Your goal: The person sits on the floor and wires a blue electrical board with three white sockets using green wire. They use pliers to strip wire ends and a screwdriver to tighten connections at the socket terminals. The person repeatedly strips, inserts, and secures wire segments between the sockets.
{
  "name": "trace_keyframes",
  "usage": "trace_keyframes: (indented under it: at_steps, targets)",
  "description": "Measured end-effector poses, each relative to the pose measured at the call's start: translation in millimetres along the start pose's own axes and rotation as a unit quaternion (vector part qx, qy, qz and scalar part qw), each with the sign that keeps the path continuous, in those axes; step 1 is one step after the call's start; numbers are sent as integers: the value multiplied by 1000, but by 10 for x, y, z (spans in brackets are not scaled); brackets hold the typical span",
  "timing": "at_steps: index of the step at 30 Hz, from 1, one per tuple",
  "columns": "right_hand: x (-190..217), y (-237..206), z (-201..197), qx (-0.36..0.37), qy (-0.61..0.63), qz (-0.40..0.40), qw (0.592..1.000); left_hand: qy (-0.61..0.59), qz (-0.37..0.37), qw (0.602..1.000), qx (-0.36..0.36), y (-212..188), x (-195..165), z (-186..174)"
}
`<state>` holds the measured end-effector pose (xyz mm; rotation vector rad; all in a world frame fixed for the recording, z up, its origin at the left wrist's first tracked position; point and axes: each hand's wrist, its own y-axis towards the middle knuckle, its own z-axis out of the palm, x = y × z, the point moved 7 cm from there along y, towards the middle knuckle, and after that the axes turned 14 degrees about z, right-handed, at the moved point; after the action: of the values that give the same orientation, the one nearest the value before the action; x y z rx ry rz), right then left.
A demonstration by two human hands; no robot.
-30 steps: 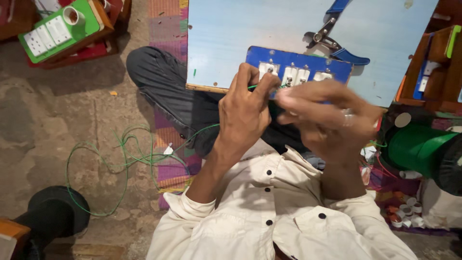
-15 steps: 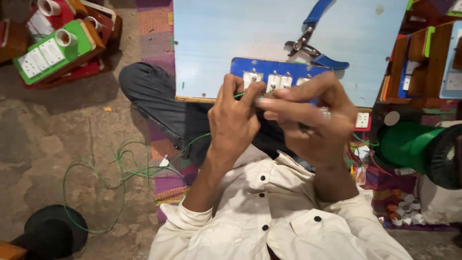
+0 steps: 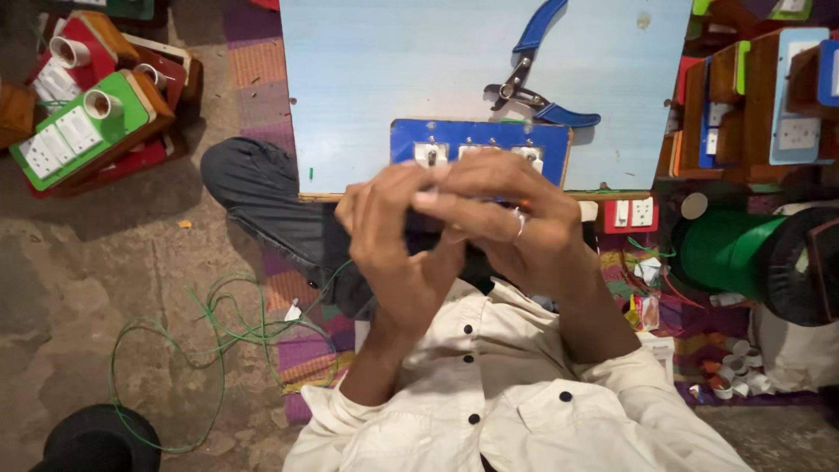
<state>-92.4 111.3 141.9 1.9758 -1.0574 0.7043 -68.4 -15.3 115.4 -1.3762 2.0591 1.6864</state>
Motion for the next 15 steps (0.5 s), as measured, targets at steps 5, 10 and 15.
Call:
trace_keyframes:
  at_steps: [5, 10, 15]
  targets:
    - [-75, -20, -75, 17, 37, 31, 999, -46, 15, 998, -41, -101, 100, 61]
    - [-147, -66, -63, 9, 52, 54, 997, -27, 56, 998, -18, -224, 80, 99]
    - [-207, -97, -109, -20, 112, 64, 991, -120, 78, 988, 55, -76, 197, 86]
